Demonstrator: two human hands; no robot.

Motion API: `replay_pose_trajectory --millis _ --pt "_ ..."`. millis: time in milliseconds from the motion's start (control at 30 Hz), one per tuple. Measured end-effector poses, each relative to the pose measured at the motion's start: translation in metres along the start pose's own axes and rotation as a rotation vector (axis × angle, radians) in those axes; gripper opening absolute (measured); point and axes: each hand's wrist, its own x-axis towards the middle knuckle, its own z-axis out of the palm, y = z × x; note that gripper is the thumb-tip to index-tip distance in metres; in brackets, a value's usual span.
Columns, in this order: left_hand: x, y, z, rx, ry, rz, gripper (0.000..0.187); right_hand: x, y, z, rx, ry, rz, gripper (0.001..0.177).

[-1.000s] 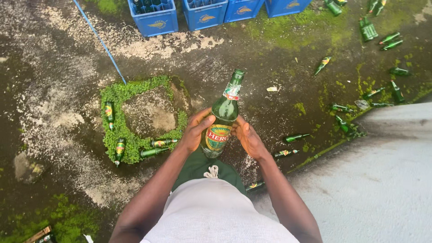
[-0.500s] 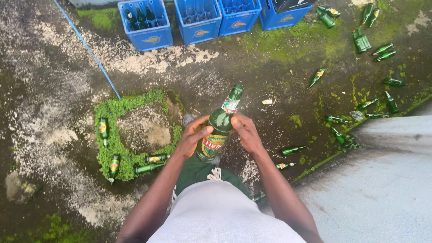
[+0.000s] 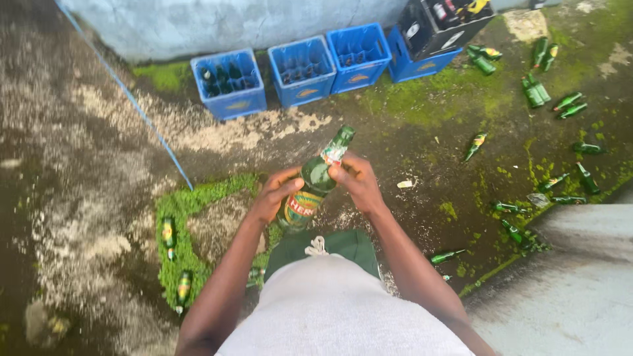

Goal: The person picks up glass bottles from the ground and places them into plastic crates.

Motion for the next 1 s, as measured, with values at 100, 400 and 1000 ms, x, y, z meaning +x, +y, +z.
replay_pose_trajectory --millis 100,400,1000 --pt "0.003 0.011 -0.021 0.031 0.057 -0.013 0.062 0.032 0.004 0.013 0.178 0.03 -0.002 0.047" --pt "0.032 0.008 -0.074 0.033 0.152 0.026 0.063 0.109 0.025 0.026 0.267 -0.056 0.104 0.041" --pt "0.171 0.074 -0.163 0.061 0.317 0.043 0.064 0.336 0.021 0.002 0.297 -0.24 -0.028 0.034"
